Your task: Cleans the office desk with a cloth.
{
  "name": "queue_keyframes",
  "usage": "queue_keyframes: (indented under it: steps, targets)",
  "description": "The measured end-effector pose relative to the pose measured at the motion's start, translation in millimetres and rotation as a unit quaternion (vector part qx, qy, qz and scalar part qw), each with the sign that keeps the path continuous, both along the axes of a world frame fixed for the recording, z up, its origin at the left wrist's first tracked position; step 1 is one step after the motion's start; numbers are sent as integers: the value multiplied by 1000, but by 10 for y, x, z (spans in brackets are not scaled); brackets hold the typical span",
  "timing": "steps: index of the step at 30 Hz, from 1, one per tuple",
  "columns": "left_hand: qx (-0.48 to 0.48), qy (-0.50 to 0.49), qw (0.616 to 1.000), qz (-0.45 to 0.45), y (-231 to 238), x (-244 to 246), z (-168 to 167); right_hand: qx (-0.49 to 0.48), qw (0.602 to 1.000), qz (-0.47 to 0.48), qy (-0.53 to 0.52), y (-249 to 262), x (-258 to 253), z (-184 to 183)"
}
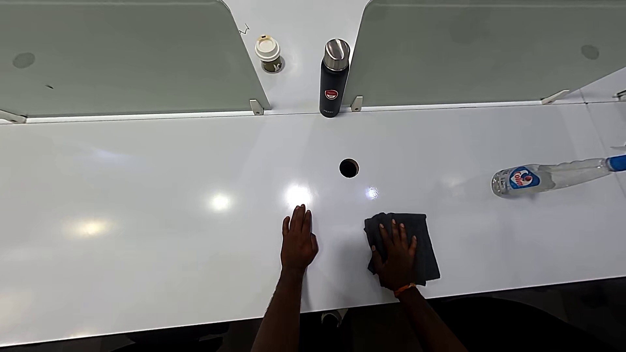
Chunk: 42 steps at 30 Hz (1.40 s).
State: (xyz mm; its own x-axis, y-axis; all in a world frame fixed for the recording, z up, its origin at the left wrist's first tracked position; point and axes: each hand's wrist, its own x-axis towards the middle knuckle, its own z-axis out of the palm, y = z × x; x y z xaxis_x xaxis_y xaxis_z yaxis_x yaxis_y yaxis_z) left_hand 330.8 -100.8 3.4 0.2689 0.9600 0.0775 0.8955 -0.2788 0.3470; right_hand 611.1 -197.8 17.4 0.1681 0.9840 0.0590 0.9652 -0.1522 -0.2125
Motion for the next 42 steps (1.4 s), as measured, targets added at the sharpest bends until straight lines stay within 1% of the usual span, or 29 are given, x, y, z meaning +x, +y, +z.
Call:
queue_keyframes:
  steps: [3, 6, 11, 14, 25, 29, 36, 42]
  targets:
    - [5, 2, 1000, 0, 9, 2, 12, -6, 1000, 17, 12, 481, -32, -12]
    - [5, 10, 1000, -3, 14, 2, 38, -35, 999, 24, 6, 976, -71, -45]
    - [-6, 18, 1000, -5, 24, 3, 61, -80, 997, -11, -6, 1678, -206, 6]
    - [-1, 20, 1000, -5, 27, 5, 51, -84, 996, -39, -6, 2021, -249, 2]
    - [9, 30, 999, -10, 40, 4, 59, -68, 997, -47, 5, 3053, -207, -15]
    - [6, 24, 1000, -8, 49, 0, 74, -75, 996, -46, 5, 3360, -238, 0]
    - [6, 29, 1000, -8, 47, -5, 66, -56, 998, -24, 13, 3553, -245, -20]
    - [10, 33, 999, -8, 40, -2, 57, -58, 996, -63, 3, 3789, -281, -63]
